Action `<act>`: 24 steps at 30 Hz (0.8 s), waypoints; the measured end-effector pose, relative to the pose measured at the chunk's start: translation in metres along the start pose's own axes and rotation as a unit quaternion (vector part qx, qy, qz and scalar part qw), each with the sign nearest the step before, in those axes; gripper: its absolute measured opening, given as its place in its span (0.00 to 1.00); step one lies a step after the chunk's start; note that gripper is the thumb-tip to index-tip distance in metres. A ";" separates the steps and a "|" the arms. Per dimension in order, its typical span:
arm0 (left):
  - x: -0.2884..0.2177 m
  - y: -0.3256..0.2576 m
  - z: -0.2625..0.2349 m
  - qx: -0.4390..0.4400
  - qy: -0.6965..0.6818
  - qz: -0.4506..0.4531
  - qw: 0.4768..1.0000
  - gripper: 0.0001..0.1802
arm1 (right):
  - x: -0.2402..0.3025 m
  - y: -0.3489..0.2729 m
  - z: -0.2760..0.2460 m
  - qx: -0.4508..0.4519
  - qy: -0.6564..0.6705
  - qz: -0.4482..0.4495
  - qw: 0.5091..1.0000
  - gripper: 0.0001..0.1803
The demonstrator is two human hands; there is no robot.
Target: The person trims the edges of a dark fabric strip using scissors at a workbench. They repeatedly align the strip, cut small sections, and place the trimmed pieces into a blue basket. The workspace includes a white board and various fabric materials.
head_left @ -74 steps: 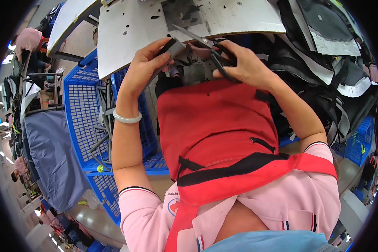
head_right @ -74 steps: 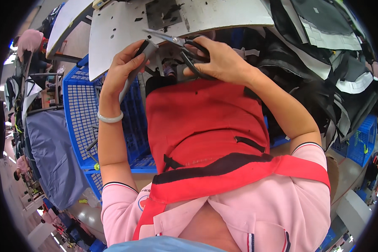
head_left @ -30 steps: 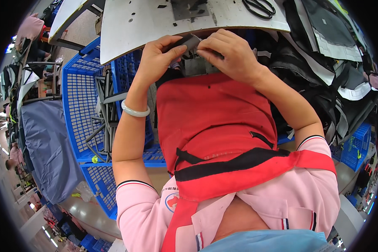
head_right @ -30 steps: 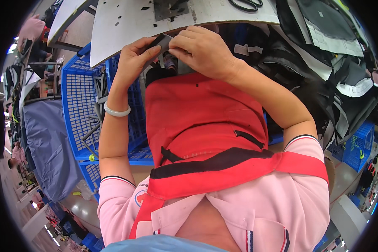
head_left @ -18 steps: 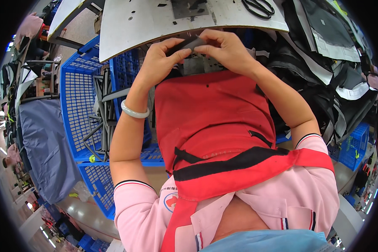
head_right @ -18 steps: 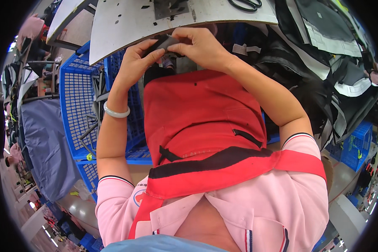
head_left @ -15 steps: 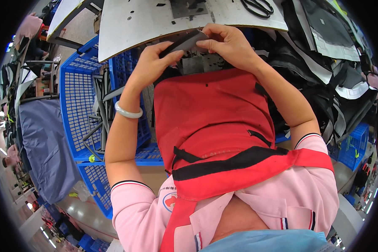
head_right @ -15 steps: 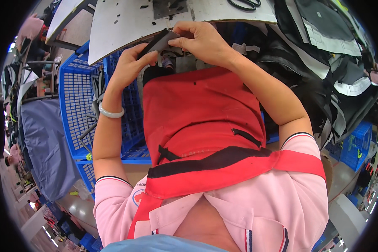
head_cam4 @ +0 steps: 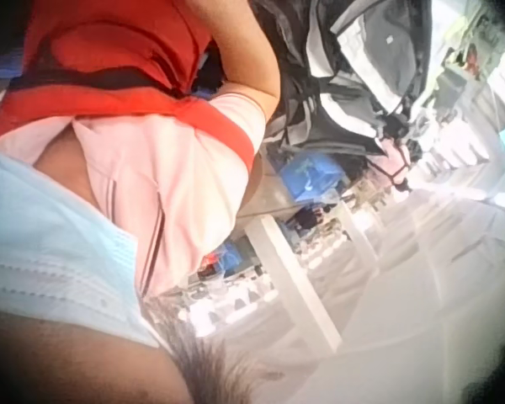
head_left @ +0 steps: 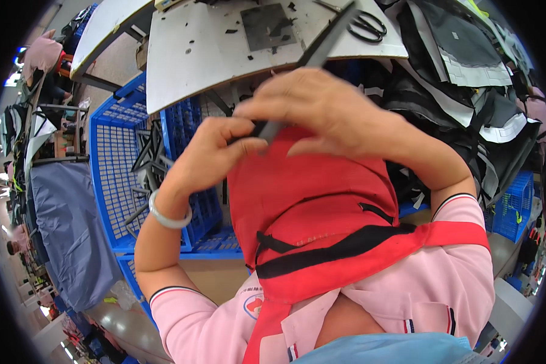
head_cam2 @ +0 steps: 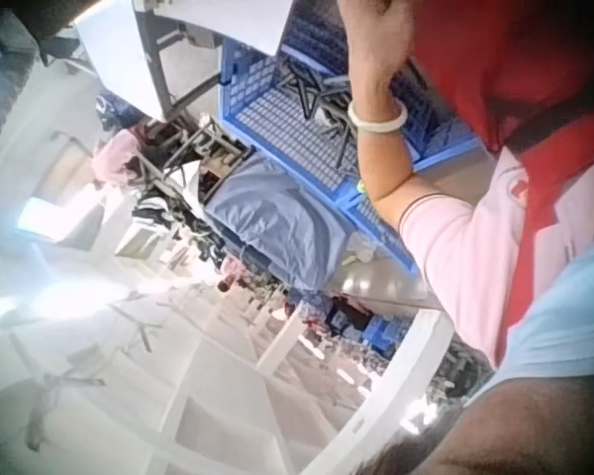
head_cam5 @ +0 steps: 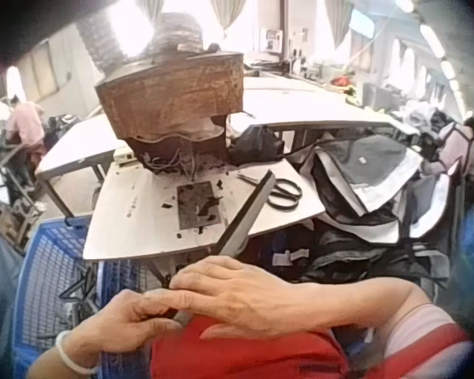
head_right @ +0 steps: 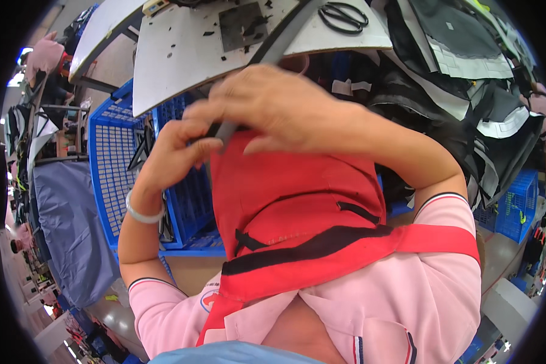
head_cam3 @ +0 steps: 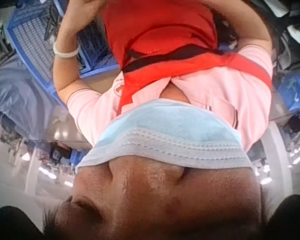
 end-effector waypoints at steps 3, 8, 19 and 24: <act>-0.038 -0.023 0.010 0.049 -0.021 0.042 0.998 0.06 | 0.011 0.015 0.010 0.048 0.038 -0.006 0.998 0.27; -0.028 -0.023 0.011 0.114 -0.141 0.068 0.981 0.13 | 0.021 0.018 -0.016 0.140 -0.044 -0.026 0.989 0.20; 0.232 -0.076 0.049 -0.304 -0.480 -0.143 0.811 0.20 | 0.014 -0.085 -0.133 0.055 -0.168 0.188 0.966 0.15; 0.154 -0.040 0.059 -0.152 -0.522 0.021 0.839 0.28 | 0.032 -0.053 -0.128 -0.018 -0.181 0.108 0.977 0.17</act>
Point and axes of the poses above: each hand's wrist, its own y-axis towards the middle knuckle, its own z-axis out of the palm, x = y × z, the point moved 7 cm from there along y, towards the middle knuckle, and after that the axes turned 10 degrees about -z, right-handed, at the moved point
